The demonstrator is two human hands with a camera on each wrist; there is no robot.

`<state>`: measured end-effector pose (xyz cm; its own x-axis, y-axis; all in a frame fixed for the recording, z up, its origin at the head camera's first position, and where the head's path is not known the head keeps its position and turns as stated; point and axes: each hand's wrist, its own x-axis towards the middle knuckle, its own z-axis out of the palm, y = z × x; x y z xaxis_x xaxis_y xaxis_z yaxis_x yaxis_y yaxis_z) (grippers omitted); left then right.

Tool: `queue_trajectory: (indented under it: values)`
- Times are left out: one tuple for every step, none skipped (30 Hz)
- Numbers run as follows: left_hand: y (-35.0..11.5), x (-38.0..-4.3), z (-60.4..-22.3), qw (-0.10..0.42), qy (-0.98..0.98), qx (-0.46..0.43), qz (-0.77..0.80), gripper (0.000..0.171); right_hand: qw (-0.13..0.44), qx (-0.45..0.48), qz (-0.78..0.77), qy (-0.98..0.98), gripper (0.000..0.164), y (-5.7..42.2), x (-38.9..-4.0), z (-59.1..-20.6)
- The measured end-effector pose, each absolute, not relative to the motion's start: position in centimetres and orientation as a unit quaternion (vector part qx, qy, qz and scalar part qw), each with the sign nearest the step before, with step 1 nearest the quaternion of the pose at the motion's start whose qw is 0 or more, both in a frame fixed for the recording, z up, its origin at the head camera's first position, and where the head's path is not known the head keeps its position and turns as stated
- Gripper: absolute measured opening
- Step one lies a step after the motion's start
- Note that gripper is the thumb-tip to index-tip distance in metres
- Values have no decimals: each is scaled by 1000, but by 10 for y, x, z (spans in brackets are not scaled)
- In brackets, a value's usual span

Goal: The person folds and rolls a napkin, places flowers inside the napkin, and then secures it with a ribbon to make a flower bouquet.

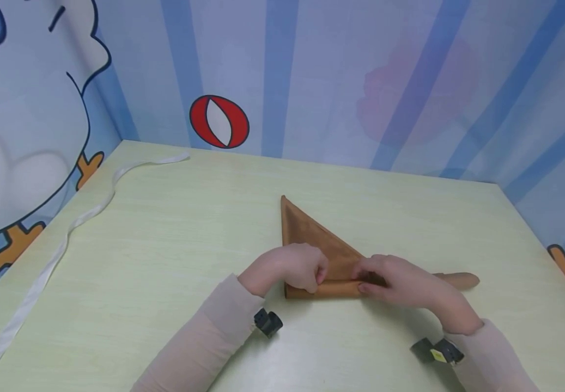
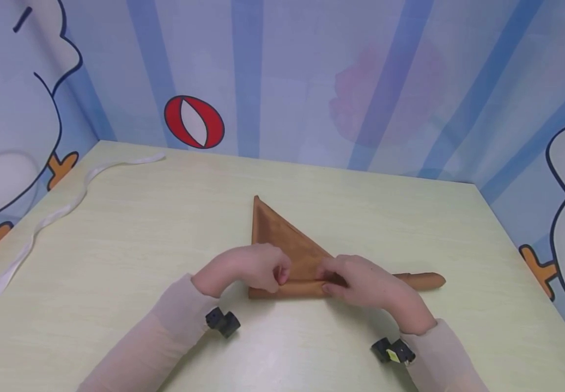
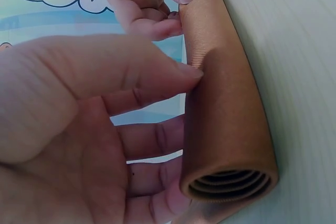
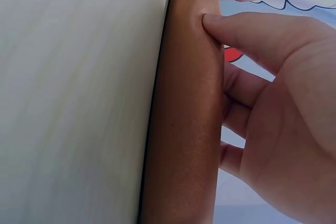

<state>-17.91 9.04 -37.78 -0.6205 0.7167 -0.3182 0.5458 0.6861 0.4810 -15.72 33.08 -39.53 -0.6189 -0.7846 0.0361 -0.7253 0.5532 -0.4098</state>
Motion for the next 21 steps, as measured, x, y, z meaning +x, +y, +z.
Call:
queue_trajectory:
  values:
    - [90,-179,-378,250,884,356,173,23,75,-431,-197,877,11,331,-157,-395]
    - [90,-179,-378,250,884,356,174,23,74,-432,-197,877,11,331,-157,-395]
    - [90,-179,-378,251,883,356,175,23,72,-433,-196,877,11,331,-157,-395]
    - [90,-179,-378,252,883,355,179,24,70,-435,-196,876,11,331,-157,-395]
    - [90,-178,-378,254,882,353,182,24,69,-437,-196,875,11,331,-157,-394]
    - [90,-178,-378,255,882,351,185,24,68,-439,-195,874,11,331,-157,-394]
    - [90,-178,-378,256,882,349,187,25,68,-440,-195,874,11,331,-157,-394]
    - [90,-178,-378,257,882,347,189,26,68,-442,-195,873,10,331,-157,-394]
    - [90,-178,-379,258,882,344,191,27,67,-444,-195,872,10,331,-158,-394]
    - [90,-178,-379,259,883,341,193,28,66,-447,-195,871,11,331,-158,-394]
    - [91,-178,-379,258,884,340,193,28,63,-450,-194,869,12,331,-158,-394]
    - [91,-177,-380,258,885,338,192,29,60,-454,-192,868,13,331,-158,-395]
    - [91,-177,-380,258,885,336,191,29,55,-457,-191,867,14,331,-158,-395]
    - [91,-177,-380,259,886,333,191,30,48,-460,-188,866,14,331,-158,-396]
    - [91,-177,-380,259,887,331,191,30,41,-463,-186,866,15,331,-158,-396]
    - [91,-177,-380,260,888,329,191,30,35,-465,-184,865,16,330,-158,-396]
    - [92,-177,-380,261,888,327,190,30,29,-466,-182,865,16,331,-158,-397]
    - [92,-177,-380,262,889,325,190,30,26,-466,-180,866,17,330,-158,-397]
    - [92,-176,-380,261,889,324,190,30,23,-465,-178,867,17,330,-157,-397]
    - [92,-176,-380,261,890,323,189,29,22,-464,-177,868,17,330,-157,-397]
    - [92,-176,-380,261,890,323,189,29,23,-461,-176,870,17,331,-157,-397]
